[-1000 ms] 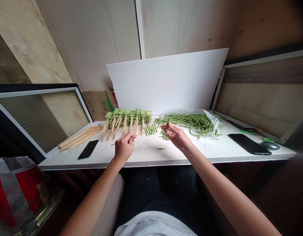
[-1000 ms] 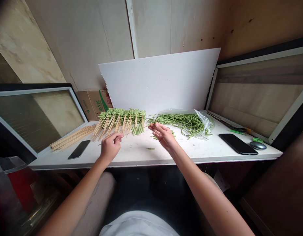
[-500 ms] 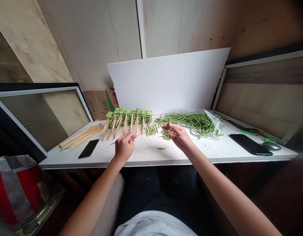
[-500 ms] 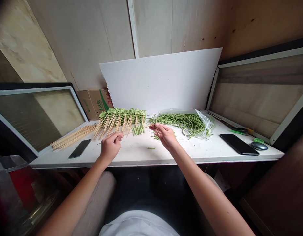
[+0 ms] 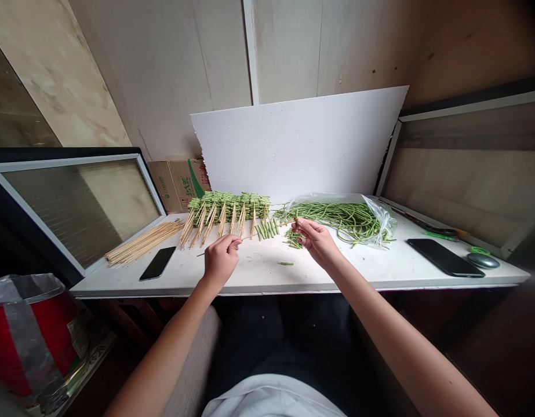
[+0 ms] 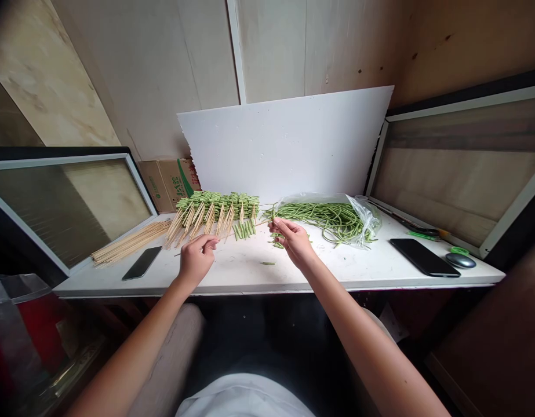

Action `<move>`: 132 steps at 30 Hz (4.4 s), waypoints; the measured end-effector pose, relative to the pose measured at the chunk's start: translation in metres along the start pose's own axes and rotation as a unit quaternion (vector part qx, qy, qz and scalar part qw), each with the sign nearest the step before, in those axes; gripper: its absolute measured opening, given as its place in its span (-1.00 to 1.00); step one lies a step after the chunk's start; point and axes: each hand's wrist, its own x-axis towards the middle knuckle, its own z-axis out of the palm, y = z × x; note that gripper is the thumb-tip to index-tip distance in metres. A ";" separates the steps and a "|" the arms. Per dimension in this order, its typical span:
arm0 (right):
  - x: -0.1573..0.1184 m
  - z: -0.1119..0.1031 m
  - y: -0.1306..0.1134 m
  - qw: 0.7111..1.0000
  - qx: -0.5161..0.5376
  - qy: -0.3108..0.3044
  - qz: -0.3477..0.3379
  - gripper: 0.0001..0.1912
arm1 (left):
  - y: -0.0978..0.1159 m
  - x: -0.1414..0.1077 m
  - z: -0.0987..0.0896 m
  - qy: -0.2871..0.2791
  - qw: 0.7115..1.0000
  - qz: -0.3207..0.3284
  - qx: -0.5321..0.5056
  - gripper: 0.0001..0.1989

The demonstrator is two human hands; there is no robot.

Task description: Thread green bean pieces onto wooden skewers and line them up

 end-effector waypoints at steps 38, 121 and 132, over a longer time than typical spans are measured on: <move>-0.009 0.024 0.034 0.998 -0.058 0.009 -0.026 -0.66 | 0.005 -0.006 0.003 0.000 0.995 0.082 0.055 -0.65; 0.009 -0.016 0.020 0.999 -0.017 -0.036 0.023 -0.66 | -0.009 -0.006 0.003 -0.002 0.998 0.051 0.041 -0.69; 0.008 -0.011 0.030 0.999 0.004 -0.034 0.035 -0.67 | -0.012 -0.008 0.005 0.000 0.998 0.047 0.046 -0.63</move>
